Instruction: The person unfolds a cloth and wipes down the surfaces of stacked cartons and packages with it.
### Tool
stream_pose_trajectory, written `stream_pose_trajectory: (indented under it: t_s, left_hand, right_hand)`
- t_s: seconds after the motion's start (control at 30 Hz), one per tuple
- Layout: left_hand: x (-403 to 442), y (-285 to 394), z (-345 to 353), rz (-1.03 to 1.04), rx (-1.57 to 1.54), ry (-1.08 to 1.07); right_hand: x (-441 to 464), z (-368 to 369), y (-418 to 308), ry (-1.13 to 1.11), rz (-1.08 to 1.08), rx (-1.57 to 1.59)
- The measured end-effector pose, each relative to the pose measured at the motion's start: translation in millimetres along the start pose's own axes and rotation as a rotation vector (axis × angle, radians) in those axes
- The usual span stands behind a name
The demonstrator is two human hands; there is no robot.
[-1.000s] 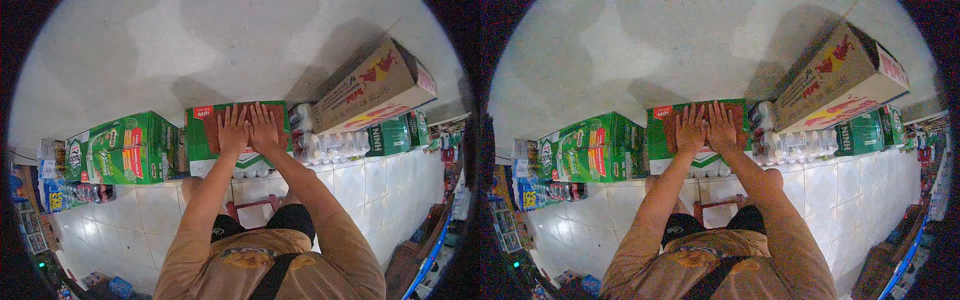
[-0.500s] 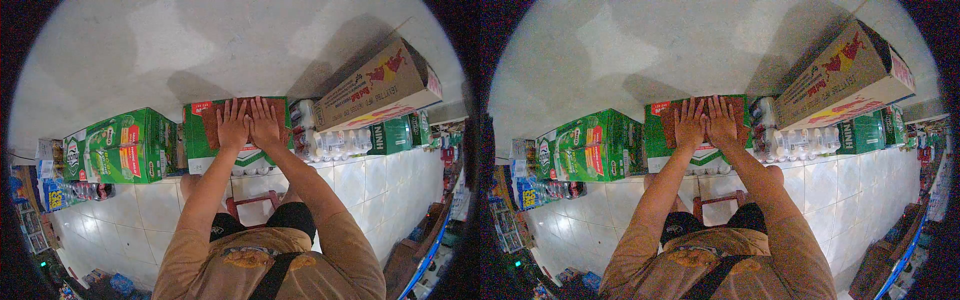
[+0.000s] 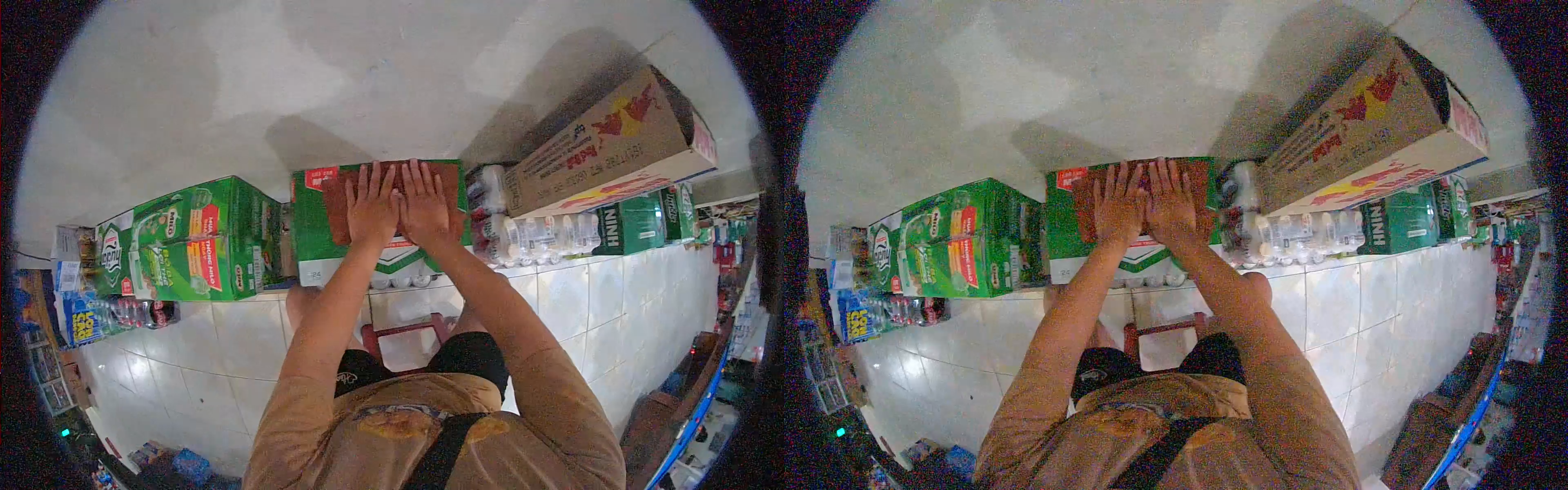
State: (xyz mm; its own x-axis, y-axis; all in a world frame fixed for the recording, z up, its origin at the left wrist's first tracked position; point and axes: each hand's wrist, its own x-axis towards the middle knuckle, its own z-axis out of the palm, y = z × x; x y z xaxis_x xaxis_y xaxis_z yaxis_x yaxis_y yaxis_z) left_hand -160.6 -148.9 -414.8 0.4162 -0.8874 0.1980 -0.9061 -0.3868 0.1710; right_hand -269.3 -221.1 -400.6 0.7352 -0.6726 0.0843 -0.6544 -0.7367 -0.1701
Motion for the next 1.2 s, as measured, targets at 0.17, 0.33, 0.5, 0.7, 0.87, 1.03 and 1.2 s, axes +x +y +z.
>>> stream_pose_trajectory:
  t_s: [0.17,0.33,0.5,0.7,0.87,1.03,1.2]
  left_hand:
    - [2,3,2,0.004,0.015,0.015]
    - [-2,1,2,-0.009,0.004,0.029]
    - [-1,1,0,-0.007,0.019,0.010]
    - [-2,3,-1,-0.016,0.014,0.008]
    - [-1,2,-3,-0.026,0.024,-0.028]
    - [-7,1,-1,-0.006,-0.010,-0.019]
    - [-60,12,-17,0.053,-0.020,-0.031]
  right_hand:
    - [2,4,2,0.017,0.009,0.014]
    - [0,6,0,0.013,0.019,0.028]
    - [1,6,0,0.040,0.021,0.078]
    - [-1,5,1,0.054,0.017,0.135]
    - [-1,6,1,0.045,0.019,0.044]
    - [-6,7,0,0.063,0.019,0.001]
    - [-65,-2,-13,0.002,0.023,0.051]
